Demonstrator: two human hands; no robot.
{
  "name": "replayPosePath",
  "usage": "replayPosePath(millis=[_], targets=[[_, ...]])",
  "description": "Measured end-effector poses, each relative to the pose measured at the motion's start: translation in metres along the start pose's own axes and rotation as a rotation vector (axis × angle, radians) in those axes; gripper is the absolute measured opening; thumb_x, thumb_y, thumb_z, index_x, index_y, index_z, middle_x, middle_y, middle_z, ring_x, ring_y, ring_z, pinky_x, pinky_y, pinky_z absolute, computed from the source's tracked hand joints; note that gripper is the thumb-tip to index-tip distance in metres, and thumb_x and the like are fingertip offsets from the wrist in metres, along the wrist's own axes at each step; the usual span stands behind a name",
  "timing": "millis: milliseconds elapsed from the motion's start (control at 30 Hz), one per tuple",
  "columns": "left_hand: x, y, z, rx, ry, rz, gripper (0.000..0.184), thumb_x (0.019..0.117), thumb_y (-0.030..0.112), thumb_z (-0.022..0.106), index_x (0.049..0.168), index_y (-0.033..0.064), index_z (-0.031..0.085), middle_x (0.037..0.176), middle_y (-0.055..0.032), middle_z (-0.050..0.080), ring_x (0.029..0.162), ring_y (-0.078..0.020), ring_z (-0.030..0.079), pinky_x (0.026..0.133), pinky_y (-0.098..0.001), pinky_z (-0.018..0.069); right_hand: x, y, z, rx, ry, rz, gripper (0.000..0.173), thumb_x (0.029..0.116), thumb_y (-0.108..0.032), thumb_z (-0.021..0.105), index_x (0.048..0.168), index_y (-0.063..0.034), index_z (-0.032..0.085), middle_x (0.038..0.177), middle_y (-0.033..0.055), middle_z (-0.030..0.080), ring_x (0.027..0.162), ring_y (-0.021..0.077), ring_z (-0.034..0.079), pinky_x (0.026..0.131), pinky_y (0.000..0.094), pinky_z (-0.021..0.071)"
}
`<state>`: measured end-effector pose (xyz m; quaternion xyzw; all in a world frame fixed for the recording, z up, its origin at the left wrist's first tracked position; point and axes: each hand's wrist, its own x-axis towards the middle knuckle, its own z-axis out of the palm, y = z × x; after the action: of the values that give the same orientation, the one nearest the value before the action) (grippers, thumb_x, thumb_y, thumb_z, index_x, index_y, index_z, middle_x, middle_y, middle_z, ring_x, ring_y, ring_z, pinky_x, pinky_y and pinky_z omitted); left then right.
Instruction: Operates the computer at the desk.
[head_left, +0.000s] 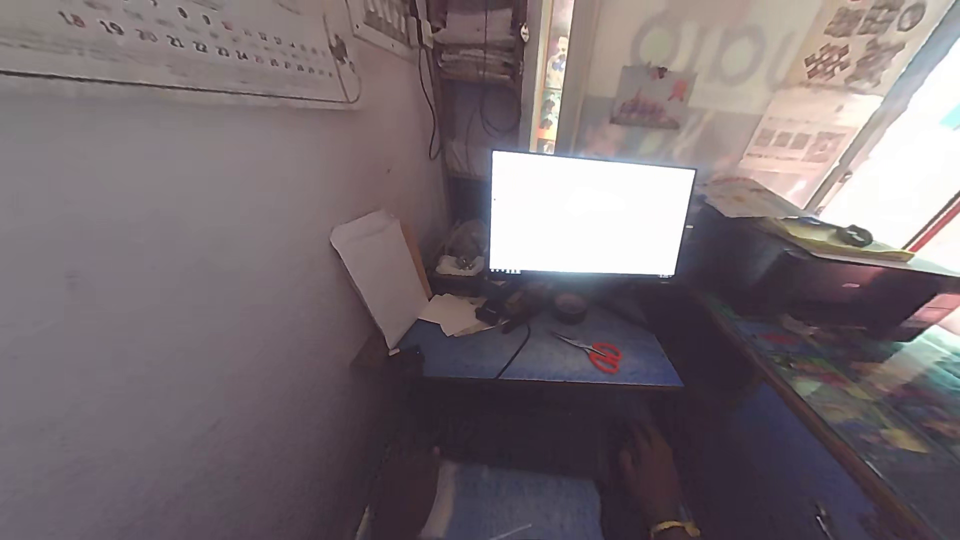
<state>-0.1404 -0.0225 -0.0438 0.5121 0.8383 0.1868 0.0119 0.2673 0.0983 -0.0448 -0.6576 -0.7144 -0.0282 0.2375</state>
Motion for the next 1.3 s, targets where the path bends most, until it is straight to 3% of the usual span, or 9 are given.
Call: replayPosePath(millis=[67,133,267,467,533,600,800,1067,1300], targets=[[0.005,0.003,-0.003,-0.062,0.025,-0.056,0.056,0.1069,0.044,0.042,0.146,0.0064,0.055,0.157,-0.0213,0.044,0.140,-0.0393,0.050,0.112,-0.0562,0.0426,0.000,-0.001,-0.002,0.014,-0.029,0.005,0.052,0.0901,-0.028,0.066,0.137,-0.0051,0.065,0.149,0.0261,0.052,0.135,0.0448,0.053,0.111,0.0567,0.0452],[0.013,-0.003,0.008,-0.107,0.094,-0.020,0.060,0.1073,0.049,0.037,0.152,0.0109,0.049,0.164,-0.0194,0.033,0.144,-0.0403,0.045,0.115,-0.0565,0.0400,-0.001,-0.003,-0.004,0.019,-0.066,-0.005,0.054,0.0914,-0.028,0.067,0.141,-0.0058,0.062,0.152,0.0253,0.049,0.139,0.0427,0.050,0.114,0.0549,0.0432],[0.027,-0.007,0.011,-0.131,0.060,0.009,0.067,0.1057,0.059,0.033,0.147,0.0118,0.056,0.162,-0.0178,0.038,0.146,-0.0407,0.040,0.119,-0.0586,0.0323,-0.003,-0.005,-0.007,0.035,-0.019,-0.037,0.051,0.0922,-0.028,0.064,0.138,-0.0062,0.064,0.148,0.0252,0.053,0.136,0.0436,0.053,0.112,0.0560,0.0450],[0.005,0.006,-0.006,0.066,0.137,0.150,0.061,0.1044,0.038,0.047,0.157,0.0085,0.040,0.164,-0.0211,0.032,0.151,-0.0397,0.032,0.121,-0.0568,0.0307,-0.003,-0.001,-0.005,0.001,-0.008,-0.010,0.050,0.0926,-0.030,0.063,0.136,-0.0062,0.066,0.147,0.0234,0.055,0.135,0.0423,0.054,0.112,0.0548,0.0449],[-0.009,0.014,-0.019,0.075,0.065,0.119,0.062,0.1023,0.036,0.053,0.155,0.0054,0.042,0.160,-0.0247,0.037,0.148,-0.0407,0.038,0.118,-0.0576,0.0349,-0.004,-0.003,-0.012,0.007,-0.096,0.024,0.052,0.0946,-0.033,0.062,0.139,-0.0058,0.063,0.151,0.0231,0.051,0.139,0.0416,0.050,0.115,0.0538,0.0415],[-0.014,0.009,-0.014,0.053,0.023,0.102,0.059,0.1039,0.041,0.049,0.151,0.0051,0.048,0.158,-0.0246,0.041,0.145,-0.0410,0.042,0.117,-0.0573,0.0360,-0.006,-0.004,-0.016,-0.004,-0.157,0.047,0.053,0.0964,-0.036,0.059,0.140,-0.0073,0.062,0.152,0.0215,0.050,0.141,0.0397,0.048,0.117,0.0528,0.0394],[-0.010,0.008,-0.012,0.028,0.021,0.090,0.059,0.1037,0.038,0.048,0.153,0.0064,0.046,0.161,-0.0244,0.035,0.147,-0.0423,0.038,0.118,-0.0588,0.0334,-0.002,-0.009,-0.015,0.008,-0.093,0.020,0.049,0.0960,-0.033,0.060,0.138,-0.0079,0.064,0.148,0.0218,0.054,0.138,0.0391,0.052,0.114,0.0525,0.0430],[-0.010,-0.003,0.003,0.020,0.010,0.124,0.058,0.1063,0.044,0.040,0.147,0.0047,0.053,0.163,-0.0234,0.032,0.149,-0.0424,0.034,0.120,-0.0585,0.0292,-0.002,-0.004,-0.008,0.022,-0.067,0.006,0.047,0.0944,-0.031,0.063,0.135,-0.0093,0.066,0.146,0.0214,0.056,0.135,0.0393,0.054,0.111,0.0533,0.0453],[-0.007,0.005,0.002,0.040,0.006,0.112,0.059,0.1039,0.049,0.043,0.147,0.0105,0.054,0.164,-0.0222,0.032,0.150,-0.0427,0.033,0.120,-0.0586,0.0299,0.001,0.000,-0.005,-0.015,-0.038,0.000,0.050,0.0937,-0.032,0.062,0.138,-0.0099,0.065,0.147,0.0207,0.055,0.135,0.0384,0.055,0.110,0.0527,0.0470]])
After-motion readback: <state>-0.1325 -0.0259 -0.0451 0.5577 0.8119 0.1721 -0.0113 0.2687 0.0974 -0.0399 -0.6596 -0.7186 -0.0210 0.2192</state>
